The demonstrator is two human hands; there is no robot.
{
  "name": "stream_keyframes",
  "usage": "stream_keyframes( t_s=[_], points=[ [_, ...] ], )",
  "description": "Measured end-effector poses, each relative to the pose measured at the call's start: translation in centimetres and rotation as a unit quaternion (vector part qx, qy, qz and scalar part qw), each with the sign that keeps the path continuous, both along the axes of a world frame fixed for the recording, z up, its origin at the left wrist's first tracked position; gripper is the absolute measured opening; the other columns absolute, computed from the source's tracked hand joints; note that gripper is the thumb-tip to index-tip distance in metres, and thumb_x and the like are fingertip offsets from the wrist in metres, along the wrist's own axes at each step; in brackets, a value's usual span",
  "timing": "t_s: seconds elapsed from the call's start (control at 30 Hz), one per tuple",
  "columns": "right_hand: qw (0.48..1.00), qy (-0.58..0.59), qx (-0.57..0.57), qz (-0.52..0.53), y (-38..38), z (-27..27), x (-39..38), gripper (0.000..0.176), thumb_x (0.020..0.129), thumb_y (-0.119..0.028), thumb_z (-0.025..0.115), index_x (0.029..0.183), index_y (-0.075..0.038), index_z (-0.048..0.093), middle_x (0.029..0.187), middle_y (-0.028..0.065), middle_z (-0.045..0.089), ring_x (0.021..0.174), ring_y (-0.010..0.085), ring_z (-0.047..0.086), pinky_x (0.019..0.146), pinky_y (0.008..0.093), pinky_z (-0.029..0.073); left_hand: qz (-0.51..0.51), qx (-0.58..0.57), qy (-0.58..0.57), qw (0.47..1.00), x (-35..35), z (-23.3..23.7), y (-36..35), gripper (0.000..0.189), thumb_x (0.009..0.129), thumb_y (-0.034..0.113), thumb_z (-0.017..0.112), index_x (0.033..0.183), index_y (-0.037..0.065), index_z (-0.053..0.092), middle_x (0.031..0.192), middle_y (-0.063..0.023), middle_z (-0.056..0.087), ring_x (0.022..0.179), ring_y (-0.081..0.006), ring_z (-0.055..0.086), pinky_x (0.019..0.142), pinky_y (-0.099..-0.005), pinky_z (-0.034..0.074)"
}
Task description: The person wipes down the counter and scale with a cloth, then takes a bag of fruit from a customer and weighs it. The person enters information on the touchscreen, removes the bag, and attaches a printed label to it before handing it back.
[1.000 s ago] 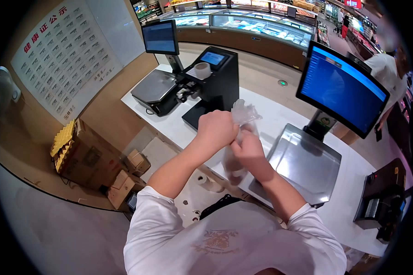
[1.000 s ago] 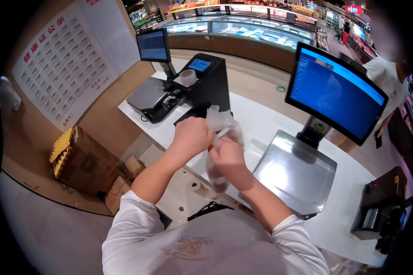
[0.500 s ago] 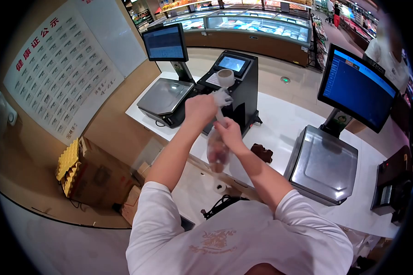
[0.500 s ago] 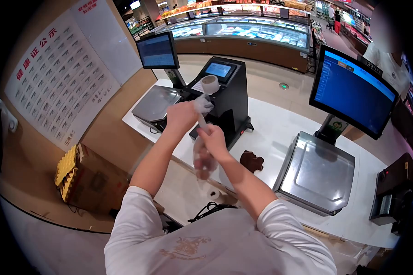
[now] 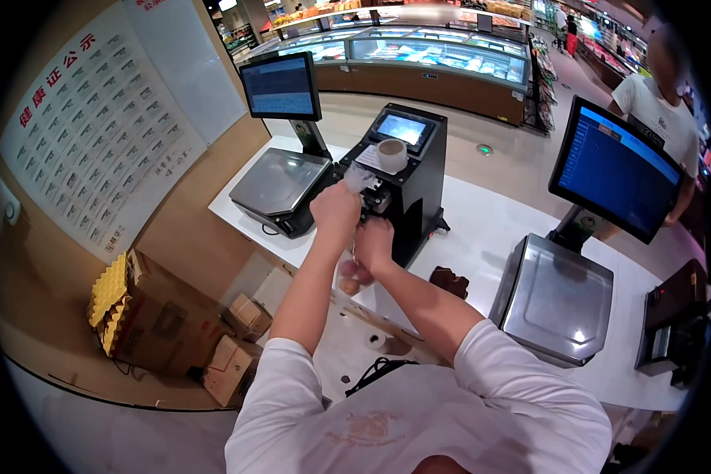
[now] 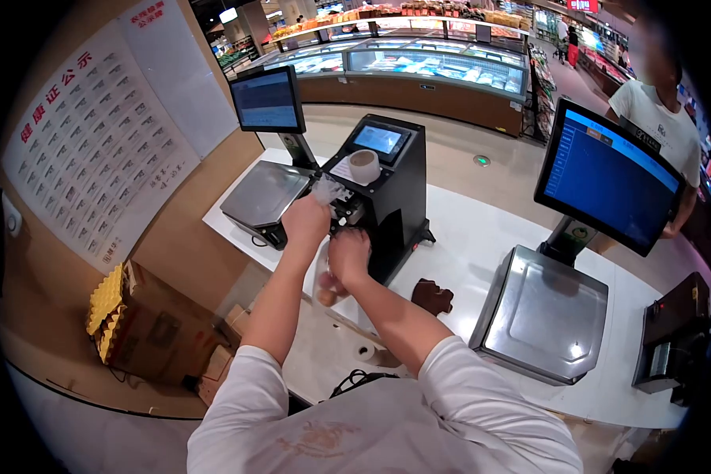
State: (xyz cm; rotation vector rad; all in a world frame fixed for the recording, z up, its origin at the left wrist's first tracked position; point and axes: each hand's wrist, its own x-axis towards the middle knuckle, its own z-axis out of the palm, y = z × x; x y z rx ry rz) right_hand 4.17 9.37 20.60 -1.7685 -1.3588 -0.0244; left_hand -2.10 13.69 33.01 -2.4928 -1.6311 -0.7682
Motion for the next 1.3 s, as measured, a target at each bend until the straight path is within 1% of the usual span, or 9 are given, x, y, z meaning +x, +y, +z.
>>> stream_keyframes(
  t_s=[0.23, 0.37, 0.4, 0.47, 0.6, 0.8, 0.97, 1.13, 1.3],
  points=[
    [0.991, 0.050, -0.005, 0.121, -3.8, 2.6, 3.3, 0.029, 0.095, -0.021, 0.050, 0.084, -0.003, 0.070, 0.078, 0.0225, 0.068, 0.080, 0.0414, 0.066, 0.081, 0.0475, 0.051, -0.164, 0.053, 0.035, 0.984, -0.7, 1.5, 0.5, 0.022, 0.085, 0.025, 0.056, 0.088, 0.007, 0.069, 0.089, -0.0161, 0.070, 0.087, -0.0387, 0.067, 0.075, -0.0496, 0.053],
    [0.972, 0.102, -0.012, 0.211, -7.5, 4.2, 7.3, 0.032, 0.098, -0.024, 0.048, 0.088, -0.002, 0.070, 0.074, 0.0216, 0.067, 0.078, 0.0408, 0.067, 0.075, 0.0477, 0.051, -0.210, 0.084, 0.034, 0.973, 2.1, 2.5, -2.8, 0.020, 0.085, 0.023, 0.056, 0.089, 0.009, 0.069, 0.087, -0.0145, 0.069, 0.085, -0.0383, 0.066, 0.072, -0.0500, 0.052],
    [0.939, 0.241, -0.114, 0.216, -10.6, 6.8, 8.3, 0.033, 0.101, -0.025, 0.047, 0.094, -0.002, 0.069, 0.080, 0.0191, 0.069, 0.082, 0.0356, 0.068, 0.076, 0.0429, 0.052, -0.195, 0.064, 0.055, 0.977, 3.1, 2.6, -4.1, 0.019, 0.085, 0.022, 0.056, 0.089, 0.008, 0.069, 0.086, -0.0138, 0.069, 0.084, -0.0385, 0.066, 0.071, -0.0498, 0.052],
    [0.968, 0.120, 0.021, 0.218, -14.5, 6.6, 11.6, 0.026, 0.097, -0.018, 0.048, 0.096, -0.002, 0.069, 0.091, 0.0210, 0.069, 0.091, 0.0379, 0.065, 0.086, 0.0417, 0.049, -0.308, 0.026, -0.041, 0.950, 5.1, 4.7, -9.1, 0.026, 0.085, 0.020, 0.057, 0.103, 0.009, 0.073, 0.094, -0.0153, 0.071, 0.087, -0.0397, 0.066, 0.074, -0.0483, 0.053],
    [0.961, 0.240, 0.024, 0.134, -24.9, 9.1, 15.9, 0.026, 0.097, -0.015, 0.050, 0.111, -0.003, 0.068, 0.107, 0.0190, 0.069, 0.100, 0.0334, 0.065, 0.092, 0.0380, 0.049, -0.465, -0.067, -0.169, 0.867, 10.6, 6.2, -17.2, 0.018, 0.087, 0.015, 0.057, 0.092, 0.004, 0.070, 0.078, -0.0214, 0.065, 0.076, -0.0430, 0.064, 0.060, -0.0415, 0.050],
    [0.961, 0.251, 0.052, -0.102, -38.2, 12.5, 22.6, 0.029, 0.098, -0.016, 0.050, 0.112, -0.001, 0.070, 0.102, 0.0153, 0.072, 0.094, 0.0222, 0.069, 0.084, 0.0340, 0.053, -0.587, -0.112, -0.166, 0.785, 17.5, 7.5, -25.0, 0.024, 0.086, 0.027, 0.067, 0.097, 0.006, 0.068, 0.082, -0.0129, 0.068, 0.078, -0.0341, 0.065, 0.071, -0.0362, 0.052],
    [0.934, 0.223, 0.171, -0.221, -47.5, 14.5, 31.7, 0.033, 0.103, -0.021, 0.048, 0.107, 0.000, 0.072, 0.092, 0.0095, 0.073, 0.083, 0.0122, 0.067, 0.075, 0.0291, 0.053, -0.530, -0.286, -0.220, 0.768, 19.7, 4.1, -25.0, 0.020, 0.090, 0.018, 0.071, 0.089, -0.001, 0.064, 0.065, -0.0043, 0.055, 0.063, -0.0111, 0.050, 0.061, -0.0280, 0.043],
    [0.923, 0.103, 0.136, -0.345, -53.0, 14.8, 42.3, 0.035, 0.105, -0.025, 0.048, 0.107, 0.000, 0.073, 0.093, 0.0096, 0.073, 0.089, 0.0161, 0.067, 0.084, 0.0307, 0.051, -0.418, -0.362, -0.204, 0.808, 20.3, -5.2, -21.6, 0.025, 0.094, 0.020, 0.066, 0.083, -0.002, 0.062, 0.063, -0.0021, 0.055, 0.060, -0.0078, 0.050, 0.057, -0.0266, 0.041],
    [0.903, -0.131, 0.121, -0.392, -54.9, 12.9, 52.1, 0.029, 0.100, -0.023, 0.055, 0.104, -0.001, 0.073, 0.125, 0.0160, 0.065, 0.113, 0.0343, 0.059, 0.098, 0.0405, 0.045, -0.303, -0.383, -0.184, 0.853, 18.0, -15.1, -17.4, 0.030, 0.093, 0.023, 0.068, 0.076, -0.001, 0.059, 0.061, -0.0039, 0.052, 0.058, -0.0117, 0.048, 0.056, -0.0307, 0.041]
  ],
)
